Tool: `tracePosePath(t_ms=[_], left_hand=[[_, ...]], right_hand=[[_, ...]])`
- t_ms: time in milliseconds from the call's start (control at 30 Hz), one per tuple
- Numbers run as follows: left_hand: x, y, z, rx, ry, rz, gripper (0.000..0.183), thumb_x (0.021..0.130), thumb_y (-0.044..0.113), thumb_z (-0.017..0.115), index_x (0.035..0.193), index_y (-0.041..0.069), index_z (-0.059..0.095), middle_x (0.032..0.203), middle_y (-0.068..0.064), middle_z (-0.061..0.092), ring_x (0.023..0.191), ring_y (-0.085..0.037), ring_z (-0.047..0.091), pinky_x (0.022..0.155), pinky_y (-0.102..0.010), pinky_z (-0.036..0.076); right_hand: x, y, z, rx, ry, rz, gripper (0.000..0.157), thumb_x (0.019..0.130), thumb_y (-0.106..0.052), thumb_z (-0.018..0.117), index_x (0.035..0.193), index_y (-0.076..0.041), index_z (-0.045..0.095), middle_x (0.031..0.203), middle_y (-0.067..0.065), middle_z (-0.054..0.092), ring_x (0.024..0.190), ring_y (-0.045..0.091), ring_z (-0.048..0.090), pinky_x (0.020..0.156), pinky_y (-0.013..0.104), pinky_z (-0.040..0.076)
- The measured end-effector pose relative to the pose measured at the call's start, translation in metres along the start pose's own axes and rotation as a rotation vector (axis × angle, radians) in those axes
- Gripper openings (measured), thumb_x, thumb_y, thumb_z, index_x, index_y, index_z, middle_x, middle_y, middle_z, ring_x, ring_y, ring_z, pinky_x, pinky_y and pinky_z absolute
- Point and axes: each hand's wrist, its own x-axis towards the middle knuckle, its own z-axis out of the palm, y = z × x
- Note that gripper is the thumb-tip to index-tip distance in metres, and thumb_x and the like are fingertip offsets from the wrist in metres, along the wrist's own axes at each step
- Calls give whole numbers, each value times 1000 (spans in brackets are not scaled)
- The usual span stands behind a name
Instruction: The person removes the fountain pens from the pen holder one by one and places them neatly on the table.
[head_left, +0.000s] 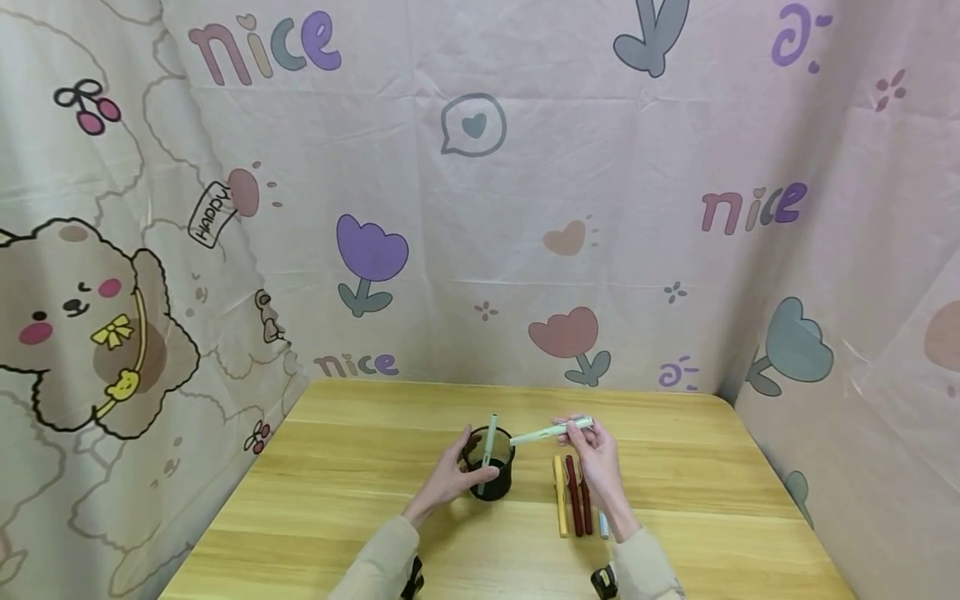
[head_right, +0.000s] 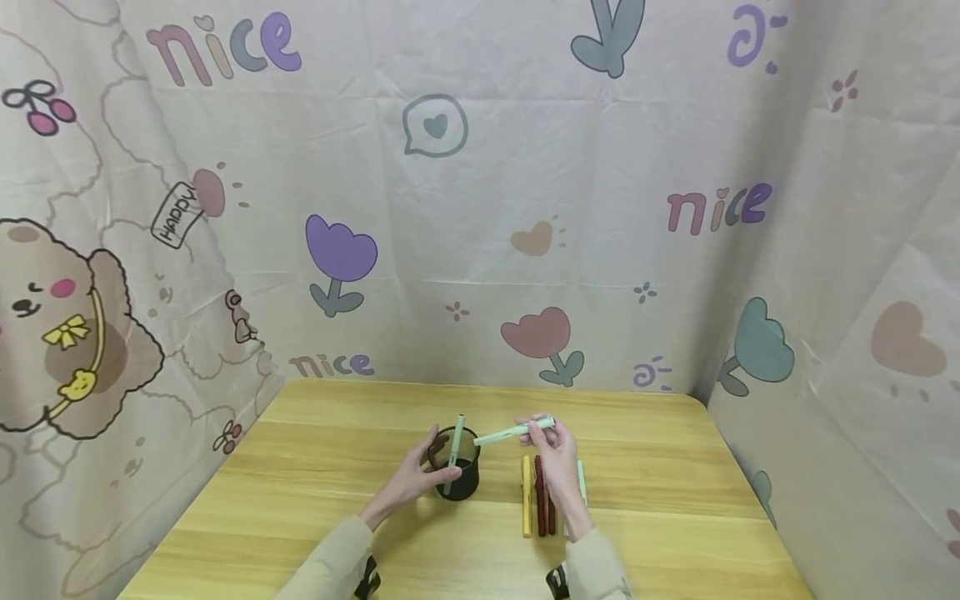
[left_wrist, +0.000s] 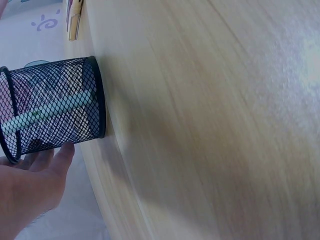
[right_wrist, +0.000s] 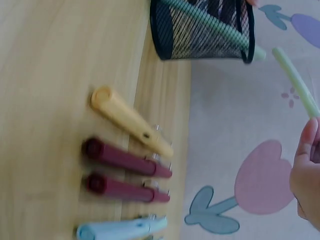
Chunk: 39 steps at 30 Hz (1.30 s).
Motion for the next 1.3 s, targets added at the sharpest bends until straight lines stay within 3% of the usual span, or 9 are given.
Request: tracePosePath(t_ms=[133,333,567,667,833,1067,1300], left_hand=[[-1,1,-1,-4,-1,5,105,90,34,76,161,0,6,163,-27,27,150,-52,21,116,-65,34],[-1,2,-1,-10,-7,8,105,91,34,76,161,1,6,163,-27,28,151,-52,20,116,-66,33],[0,1,-2,-11,-4,7,105,91,34,76,161,1,5,163,-26,27,151,-51,20,117,-68,31],[0,2,-1,-6,-5,7,105,91,34,76,161,1,6,163,-26,28,151,-51,21,116,-67,32],[-1,1,0,1,-6,6,105,91,35,76,161,1,6,163,-26,29,151,-51,21,116,-66,34],[-2,1,0,-5,-4,2,105,91,36,76,162,2,6,163,-25,29,151,-51,20,116,-67,32],[-1,0,0,3,3,-2,106,90,37,76,161,1,6,163,-25,28,152,-51,18,117,-67,32]], right_hand=[[1,-1,-14,12,-23,7,20,102,-6,56,118,6,57,97,-3,78,79,5,70,80,21,61],[-2,-5,-38,41,-107,17,35,102,0,52,135,10,46,101,-3,75,86,4,69,82,19,59],[-6,-9,-53,29,-92,109,37,98,6,53,129,-13,52,101,-8,69,92,2,64,82,14,55],[-7,-8,-59,-25,-66,130,37,97,5,55,131,-8,50,100,-10,68,92,2,64,80,14,54],[-9,-6,-74,-115,-42,173,47,100,-1,56,141,14,40,98,-11,68,89,2,62,76,15,53],[-10,-4,-92,-245,-12,274,54,103,-14,56,147,11,39,92,-12,69,86,4,61,76,19,53],[-13,1,-105,-319,11,348,51,102,-12,57,145,11,43,98,-6,71,82,3,59,76,21,53]])
